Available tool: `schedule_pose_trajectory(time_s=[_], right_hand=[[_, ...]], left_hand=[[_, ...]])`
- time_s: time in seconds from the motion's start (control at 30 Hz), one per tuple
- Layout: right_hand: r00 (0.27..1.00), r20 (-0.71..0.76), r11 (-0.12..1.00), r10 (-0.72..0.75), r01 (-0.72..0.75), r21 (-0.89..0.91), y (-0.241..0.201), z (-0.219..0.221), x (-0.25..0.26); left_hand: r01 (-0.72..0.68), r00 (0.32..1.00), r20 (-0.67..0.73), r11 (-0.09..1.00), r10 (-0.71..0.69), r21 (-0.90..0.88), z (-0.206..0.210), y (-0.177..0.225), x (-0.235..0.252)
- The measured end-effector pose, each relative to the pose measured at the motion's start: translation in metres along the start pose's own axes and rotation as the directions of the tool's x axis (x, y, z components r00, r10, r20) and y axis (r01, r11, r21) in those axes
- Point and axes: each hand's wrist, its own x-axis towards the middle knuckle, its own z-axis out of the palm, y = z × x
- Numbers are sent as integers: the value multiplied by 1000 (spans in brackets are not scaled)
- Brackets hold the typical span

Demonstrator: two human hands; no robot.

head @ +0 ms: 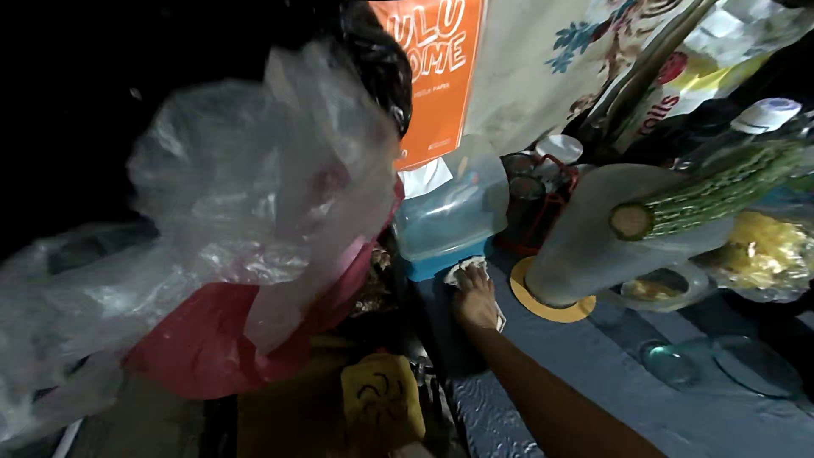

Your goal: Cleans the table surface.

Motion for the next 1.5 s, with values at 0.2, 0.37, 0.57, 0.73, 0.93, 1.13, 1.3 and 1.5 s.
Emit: schedule_pose_trajectory(time_s=[0.2,0.37,0.57,0.73,0.93,1.13,1.3,1.5], right_hand=[[860,332,922,-388,371,116,8,-25,-22],[745,500,895,-443,404,190,3,-31,-95],[775,457,849,-437,187,494,-16,-48,-149],[996,55,726,-69,13,687,35,-111,-163],[993,-99,993,62,-52,108,169,-128,-196],[991,-96,990,97,-106,-93,35,-53,-246],[984,180,966,-15,-32,257,-40,-23,-229],[983,-65,862,173,-120,492,35,-107,-219]], left_hand=[[-162,972,165,986,168,-49,64,-24,59],[-93,977,189,993,104,-66,88,-23,57],[-78,978,180,988,102,-136,92,-33,46],[-25,986,161,991,47,-135,91,-42,38],[-12,987,155,988,36,-156,85,-54,37],[-42,978,201,996,58,-83,64,-68,42],[-11,974,225,996,30,-85,54,-66,27],[-64,968,242,998,67,-20,43,-46,12]])
